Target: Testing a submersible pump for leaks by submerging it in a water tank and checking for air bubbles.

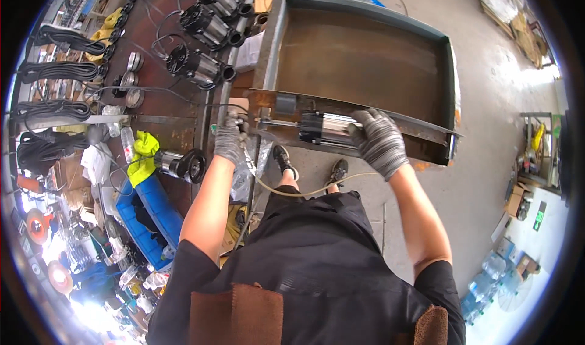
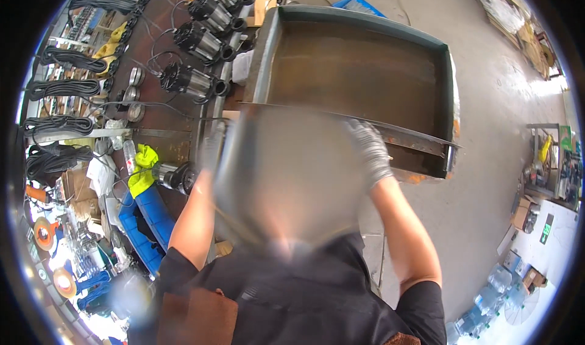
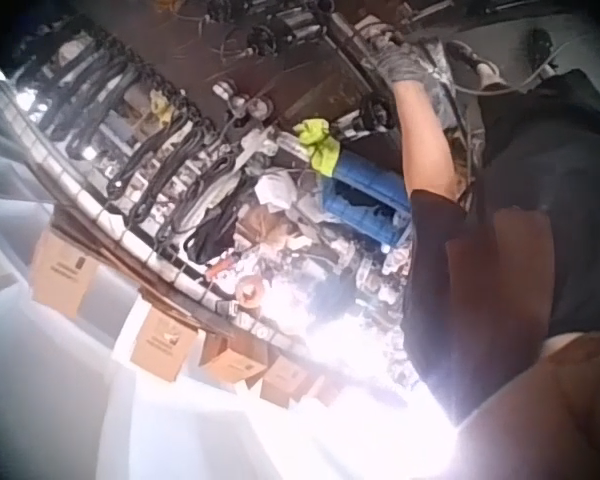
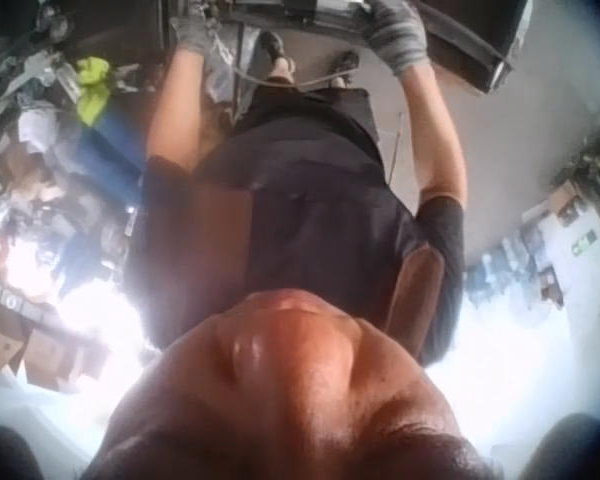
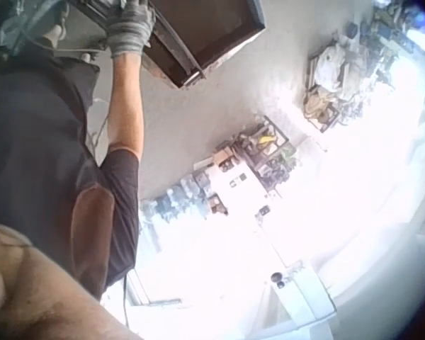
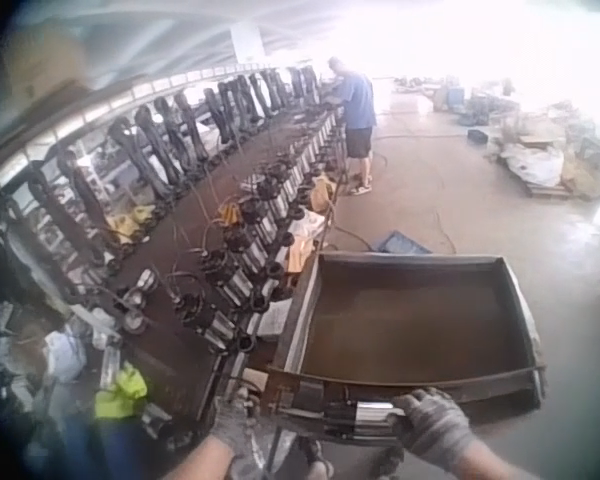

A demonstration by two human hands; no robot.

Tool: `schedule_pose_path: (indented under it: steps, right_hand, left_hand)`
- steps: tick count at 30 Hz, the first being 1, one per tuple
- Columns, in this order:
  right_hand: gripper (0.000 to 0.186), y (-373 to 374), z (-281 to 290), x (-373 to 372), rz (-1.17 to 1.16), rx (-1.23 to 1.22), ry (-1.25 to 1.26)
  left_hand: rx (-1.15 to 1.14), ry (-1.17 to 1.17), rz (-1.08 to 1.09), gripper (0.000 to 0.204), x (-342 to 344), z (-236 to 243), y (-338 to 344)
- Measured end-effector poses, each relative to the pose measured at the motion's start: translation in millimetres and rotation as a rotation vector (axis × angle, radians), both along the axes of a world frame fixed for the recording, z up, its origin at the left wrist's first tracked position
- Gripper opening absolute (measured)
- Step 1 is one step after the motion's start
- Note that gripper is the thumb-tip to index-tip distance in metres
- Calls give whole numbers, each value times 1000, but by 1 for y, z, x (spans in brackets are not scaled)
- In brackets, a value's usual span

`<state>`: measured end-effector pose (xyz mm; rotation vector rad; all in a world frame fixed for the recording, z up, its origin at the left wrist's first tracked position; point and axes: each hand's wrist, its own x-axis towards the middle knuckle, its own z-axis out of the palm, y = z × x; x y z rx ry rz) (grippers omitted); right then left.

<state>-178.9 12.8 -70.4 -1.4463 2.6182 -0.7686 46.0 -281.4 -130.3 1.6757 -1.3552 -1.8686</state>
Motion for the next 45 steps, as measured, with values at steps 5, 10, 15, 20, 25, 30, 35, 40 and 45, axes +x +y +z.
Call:
schedule_pose_path:
  steps: [5, 10, 15, 20, 25, 30, 35, 40, 45]
  right_hand:
    - [18, -11, -3, -10, 85, 132, -49]
    - [15, -14, 1, -6, 114, 79, -8]
    - [11, -17, -2, -6, 4, 144, -113]
    - [11, -18, 0, -6, 33, 101, -66]
    - [11, -22, 1, -7, 24, 19, -41]
    - [13, -23, -1, -5, 4, -30, -59]
    - [15, -25, -2, -5, 14, -57, -34]
    - [16, -24, -3, -4, -10, -80, -35]
    - [16, -21, -6, 0, 1, -31, -15]
  left_hand:
    - [245, 192, -176, 31, 1, -28, -16]
    - [220, 147, -261, 30, -9, -36, -23]
    - [292, 173, -350, 33, -5, -43, -30]
    - [378, 156, -261, 33, -8, -53, -27]
    - [279, 191, -365, 33, -8, -48, -31]
    - [273, 149, -469, 33, -10, -47, -35]
    - [261, 181, -470, 33, -16, -50, -34]
    - [260, 168, -467, 32, -13, -47, -34]
    - [269, 180, -462, 33, -13, -49, -30]
